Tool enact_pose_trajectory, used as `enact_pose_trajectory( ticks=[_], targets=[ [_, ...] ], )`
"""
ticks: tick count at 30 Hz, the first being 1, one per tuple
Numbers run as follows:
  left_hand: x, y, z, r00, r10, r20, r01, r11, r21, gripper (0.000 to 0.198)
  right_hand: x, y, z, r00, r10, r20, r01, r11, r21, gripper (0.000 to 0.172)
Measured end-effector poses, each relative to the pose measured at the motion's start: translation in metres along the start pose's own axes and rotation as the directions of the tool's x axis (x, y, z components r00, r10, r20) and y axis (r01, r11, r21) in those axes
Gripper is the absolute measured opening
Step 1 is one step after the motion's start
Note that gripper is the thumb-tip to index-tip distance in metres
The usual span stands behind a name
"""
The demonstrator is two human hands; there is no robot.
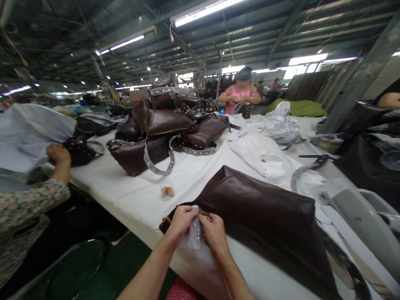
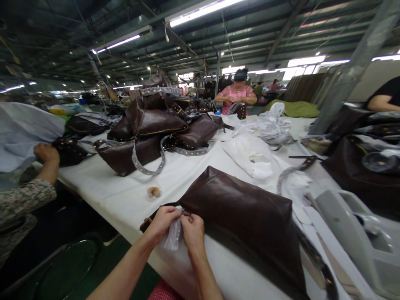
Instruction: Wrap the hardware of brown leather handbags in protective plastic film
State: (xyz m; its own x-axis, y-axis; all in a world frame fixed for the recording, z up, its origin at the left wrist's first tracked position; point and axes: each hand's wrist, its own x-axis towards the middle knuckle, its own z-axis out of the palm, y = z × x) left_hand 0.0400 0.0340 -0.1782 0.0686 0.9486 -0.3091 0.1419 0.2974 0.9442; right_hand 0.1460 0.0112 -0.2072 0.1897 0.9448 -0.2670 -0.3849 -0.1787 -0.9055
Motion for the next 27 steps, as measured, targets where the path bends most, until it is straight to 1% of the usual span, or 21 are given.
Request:
enact_pose_trajectory(
  ticks=[4, 8, 10, 12, 15, 17, 19, 22, 27],
  targets=[
    [0.006, -0.001, 0.005, 0.998, -0.054, -0.026, 0.052, 0.996, -0.078, 0.019, -0.004, -0.005, -0.001, 1.000, 0.016, 0.015, -0.016, 1.000, -0.011, 0.035],
    [0.006, -0.001, 0.008, 0.997, -0.055, -0.062, 0.049, 0.994, -0.098, 0.021, -0.004, -0.006, -0.002, 0.999, 0.050, -0.014, -0.050, 0.997, -0.052, 0.037],
    [0.006, -0.001, 0.010, 0.996, -0.047, -0.075, 0.039, 0.995, -0.096, 0.023, -0.002, -0.005, -0.002, 0.999, 0.037, -0.004, -0.038, 0.998, -0.044, 0.040],
    [0.007, -0.002, 0.012, 0.995, -0.024, -0.095, 0.016, 0.996, -0.085, 0.024, 0.001, -0.001, -0.002, 1.000, 0.003, 0.018, -0.003, 1.000, -0.028, 0.042],
    [0.009, -0.003, 0.013, 0.989, 0.035, -0.141, -0.041, 0.998, -0.039, 0.024, 0.003, 0.003, -0.003, 0.999, -0.051, 0.007, 0.051, 0.998, -0.047, 0.042],
    [0.011, -0.003, 0.012, 0.984, 0.078, -0.161, -0.078, 0.997, 0.006, 0.025, 0.000, 0.004, -0.004, 0.993, -0.121, -0.001, 0.120, 0.985, -0.125, 0.040],
    [0.012, -0.002, 0.010, 0.982, 0.104, -0.155, -0.099, 0.994, 0.044, 0.026, -0.004, 0.003, -0.006, 0.978, -0.209, 0.014, 0.206, 0.949, -0.238, 0.038],
    [0.010, -0.001, 0.008, 0.988, 0.100, -0.118, -0.093, 0.994, 0.065, 0.027, -0.010, -0.001, -0.010, 0.958, -0.283, 0.041, 0.278, 0.890, -0.362, 0.038],
    [0.007, -0.005, 0.014, 0.998, 0.026, -0.053, -0.025, 0.999, 0.033, 0.030, -0.009, 0.000, -0.015, 0.954, -0.286, 0.090, 0.295, 0.848, -0.440, 0.036]
  ],
)
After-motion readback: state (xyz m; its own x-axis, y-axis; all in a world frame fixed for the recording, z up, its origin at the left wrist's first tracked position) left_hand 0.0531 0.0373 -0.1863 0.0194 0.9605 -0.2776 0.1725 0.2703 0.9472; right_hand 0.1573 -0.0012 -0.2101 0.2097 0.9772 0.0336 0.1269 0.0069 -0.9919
